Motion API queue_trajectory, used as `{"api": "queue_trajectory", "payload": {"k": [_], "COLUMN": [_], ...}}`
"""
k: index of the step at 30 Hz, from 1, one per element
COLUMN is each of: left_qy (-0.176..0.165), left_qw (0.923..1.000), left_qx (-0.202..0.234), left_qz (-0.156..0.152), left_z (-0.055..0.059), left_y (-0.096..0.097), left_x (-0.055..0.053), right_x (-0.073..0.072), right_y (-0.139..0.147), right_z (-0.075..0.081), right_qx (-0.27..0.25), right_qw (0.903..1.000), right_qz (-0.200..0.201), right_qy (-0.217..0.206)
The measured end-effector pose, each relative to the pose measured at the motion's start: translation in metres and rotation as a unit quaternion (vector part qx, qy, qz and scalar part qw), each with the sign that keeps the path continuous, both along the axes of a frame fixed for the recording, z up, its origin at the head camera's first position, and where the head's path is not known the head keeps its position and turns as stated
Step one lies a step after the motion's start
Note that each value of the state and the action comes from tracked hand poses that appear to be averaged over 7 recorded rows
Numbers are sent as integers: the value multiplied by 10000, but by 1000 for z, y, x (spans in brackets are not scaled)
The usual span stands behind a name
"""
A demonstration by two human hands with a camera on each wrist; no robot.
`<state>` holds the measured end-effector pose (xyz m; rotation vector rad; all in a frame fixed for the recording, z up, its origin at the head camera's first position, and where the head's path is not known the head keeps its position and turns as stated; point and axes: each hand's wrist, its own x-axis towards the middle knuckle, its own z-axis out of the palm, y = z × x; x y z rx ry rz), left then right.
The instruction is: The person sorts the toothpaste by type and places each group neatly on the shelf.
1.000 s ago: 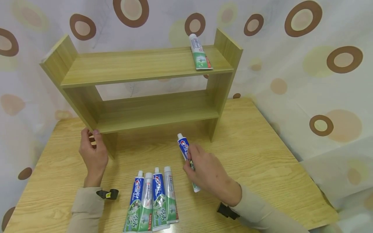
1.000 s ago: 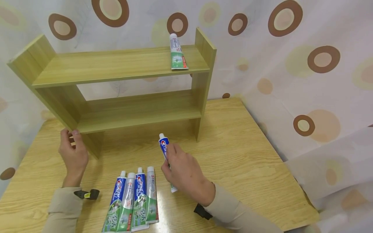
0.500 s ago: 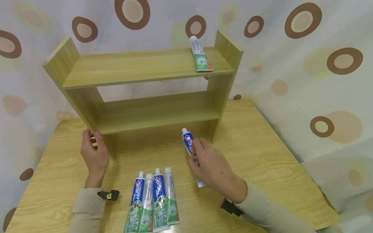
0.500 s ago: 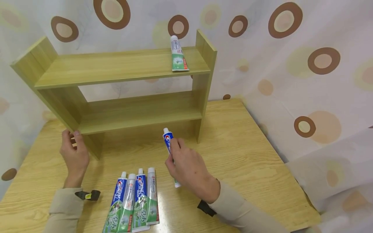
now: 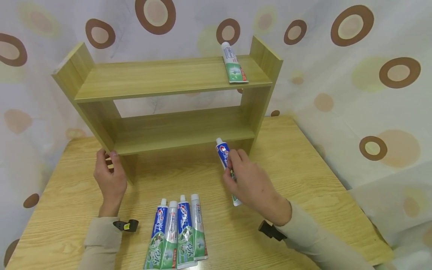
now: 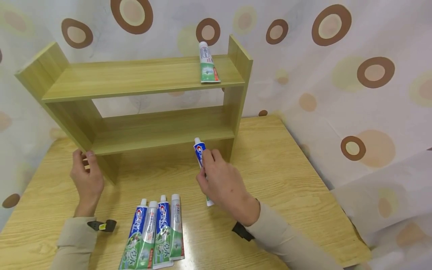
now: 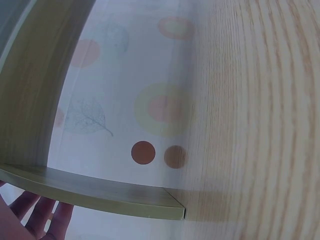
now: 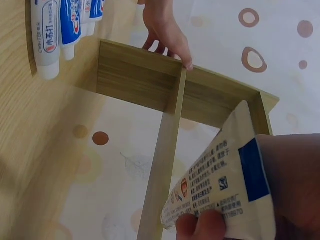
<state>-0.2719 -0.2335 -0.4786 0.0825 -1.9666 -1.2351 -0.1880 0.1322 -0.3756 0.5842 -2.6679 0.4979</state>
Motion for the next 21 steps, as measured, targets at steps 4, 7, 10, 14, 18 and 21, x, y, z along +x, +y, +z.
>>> {"api": "queue_trajectory", "payload": {"k": [4, 7, 10, 14, 18, 21], "left_qy": [8, -5, -20, 0, 36, 39], "left_qw": [10000, 10000, 10000, 10000, 10000, 10000], "left_qx": [21, 22, 14, 29, 2, -40], "left_qz": [-15, -13, 30, 79, 78, 58], "left_z": [1, 0, -1, -3, -3, -3], "left_y": [0, 0, 0, -1, 0, 1], "left_x": [0, 0, 0, -1, -2, -1], "right_x": [-7, -12, -15, -18, -20, -21], "right_y": [3, 5, 6, 7, 8, 10], "right_z": [2, 3, 4, 8, 12, 15], "right_qx": [-67, -109, -133, -126, -110, -113], "right_qw": [10000, 9999, 9999, 9999, 9999, 9998], "right_qz": [-47, -91, -91, -68, -92, -129], "right_qy": [37, 27, 3, -8, -31, -61]}}
